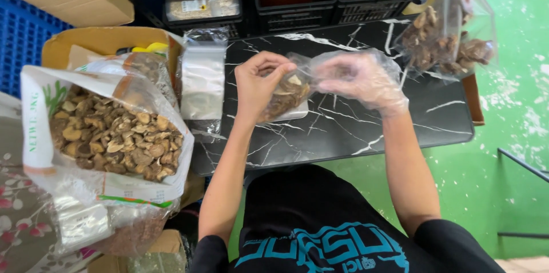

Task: The person fills small plastic bags with dried mushrooms from a large bulk bag, weighs each small bag on a digital scale, and seals the bags by hand.

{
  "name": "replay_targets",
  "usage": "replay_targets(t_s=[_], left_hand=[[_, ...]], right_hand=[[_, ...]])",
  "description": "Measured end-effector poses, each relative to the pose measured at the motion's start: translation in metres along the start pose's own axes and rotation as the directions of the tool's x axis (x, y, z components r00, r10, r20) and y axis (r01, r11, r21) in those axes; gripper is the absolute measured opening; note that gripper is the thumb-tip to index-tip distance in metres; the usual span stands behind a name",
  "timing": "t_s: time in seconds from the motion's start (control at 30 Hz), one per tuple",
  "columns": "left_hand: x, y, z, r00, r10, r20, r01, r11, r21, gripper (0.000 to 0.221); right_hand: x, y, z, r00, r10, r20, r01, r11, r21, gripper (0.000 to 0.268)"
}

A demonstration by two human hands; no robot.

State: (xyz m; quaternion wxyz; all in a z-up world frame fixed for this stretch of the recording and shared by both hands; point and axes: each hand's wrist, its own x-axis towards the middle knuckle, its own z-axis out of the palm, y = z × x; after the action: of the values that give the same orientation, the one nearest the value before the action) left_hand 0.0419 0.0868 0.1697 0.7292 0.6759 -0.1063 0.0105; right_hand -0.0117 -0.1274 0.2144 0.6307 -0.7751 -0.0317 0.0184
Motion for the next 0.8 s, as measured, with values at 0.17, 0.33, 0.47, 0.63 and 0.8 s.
replay_targets(t_s=[0.17,0.33,0.47,0.63,0.8], left_hand=[[-0.005,0.008,0.027,0.960,0.231,0.157,-0.261,0.943,0.207,0.006],[-0.006,0.040,0.028,0.931,0.351,0.101,-0.365,0.909,0.204,0.007],[-0.012,0.050,0.023,0.908,0.419,0.009,-0.412,0.887,0.208,0.008],[-0.001,0.045,0.012,0.931,0.360,-0.050,-0.355,0.931,0.089,0.005],[0.000,0.011,0.019,0.983,0.181,0.020,-0.180,0.983,-0.038,0.005]], right_hand=[[0.013,0.006,0.015,0.925,-0.348,0.149,0.373,0.771,-0.516,0.023],[-0.001,-0.025,0.029,0.884,-0.466,-0.031,0.417,0.818,-0.395,0.023],[-0.023,-0.048,0.037,0.817,-0.561,-0.133,0.436,0.752,-0.494,0.013],[-0.057,-0.011,0.039,0.853,-0.489,-0.181,0.394,0.832,-0.391,0.007],[-0.086,0.004,0.018,0.884,-0.385,-0.265,0.230,0.851,-0.472,0.010]])
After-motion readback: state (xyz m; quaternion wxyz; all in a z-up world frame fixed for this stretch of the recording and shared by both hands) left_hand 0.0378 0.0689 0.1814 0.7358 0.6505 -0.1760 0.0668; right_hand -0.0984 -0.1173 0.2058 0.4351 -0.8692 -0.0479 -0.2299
